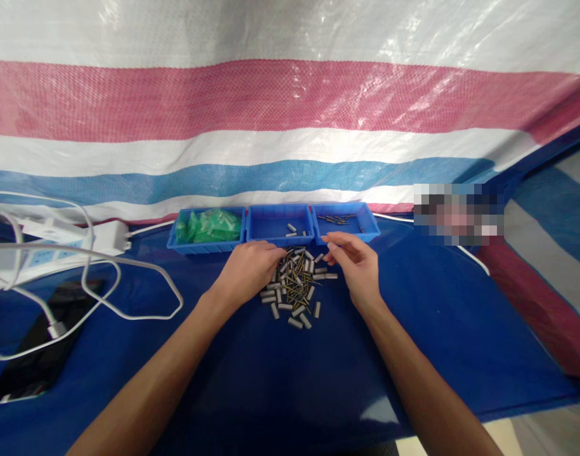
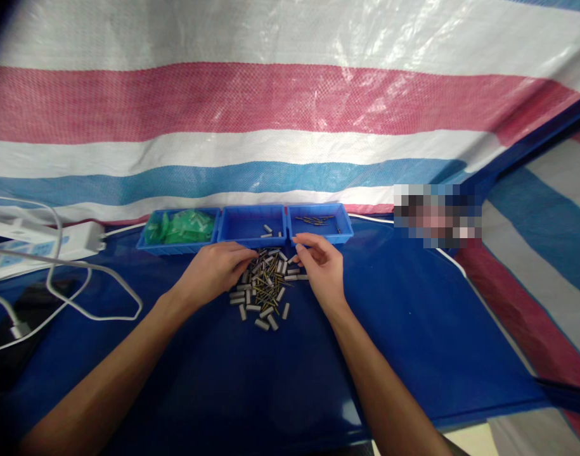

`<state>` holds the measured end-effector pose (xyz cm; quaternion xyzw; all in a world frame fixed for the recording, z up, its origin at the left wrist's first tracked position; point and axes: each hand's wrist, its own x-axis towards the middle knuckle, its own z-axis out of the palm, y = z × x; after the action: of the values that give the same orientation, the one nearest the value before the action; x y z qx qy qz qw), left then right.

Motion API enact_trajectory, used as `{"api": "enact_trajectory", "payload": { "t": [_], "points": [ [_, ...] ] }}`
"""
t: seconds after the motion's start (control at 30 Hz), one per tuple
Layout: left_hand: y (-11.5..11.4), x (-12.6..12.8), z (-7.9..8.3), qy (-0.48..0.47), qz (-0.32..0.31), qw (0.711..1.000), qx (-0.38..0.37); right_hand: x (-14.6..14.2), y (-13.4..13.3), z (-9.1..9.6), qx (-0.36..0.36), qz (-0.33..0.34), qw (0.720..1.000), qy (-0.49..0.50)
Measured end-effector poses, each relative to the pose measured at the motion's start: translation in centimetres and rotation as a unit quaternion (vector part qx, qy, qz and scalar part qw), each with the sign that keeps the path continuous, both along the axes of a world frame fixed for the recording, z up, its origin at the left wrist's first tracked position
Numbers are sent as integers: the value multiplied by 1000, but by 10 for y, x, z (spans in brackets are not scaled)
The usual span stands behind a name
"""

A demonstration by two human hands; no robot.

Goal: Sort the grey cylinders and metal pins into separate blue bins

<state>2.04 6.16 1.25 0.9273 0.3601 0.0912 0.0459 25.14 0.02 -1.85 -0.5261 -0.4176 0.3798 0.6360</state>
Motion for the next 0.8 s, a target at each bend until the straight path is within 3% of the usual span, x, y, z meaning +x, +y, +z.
{"api": "enact_trajectory", "payload": {
  "t": [0.23,0.5,0.67,0.8],
  "points": [
    [-6,1,7,-165,20,986,14,0,0,0,-1,2,1000,5],
    [-13,11,21,-352,105,918,-147,-4,-4,4,-25,90,996,-5],
    [-12,13,18,-426,115,860,-256,-6,-6,6,-39,144,989,6],
    [-11,13,15,-457,104,835,-287,-6,-6,8,-41,144,988,25]
  ]
}}
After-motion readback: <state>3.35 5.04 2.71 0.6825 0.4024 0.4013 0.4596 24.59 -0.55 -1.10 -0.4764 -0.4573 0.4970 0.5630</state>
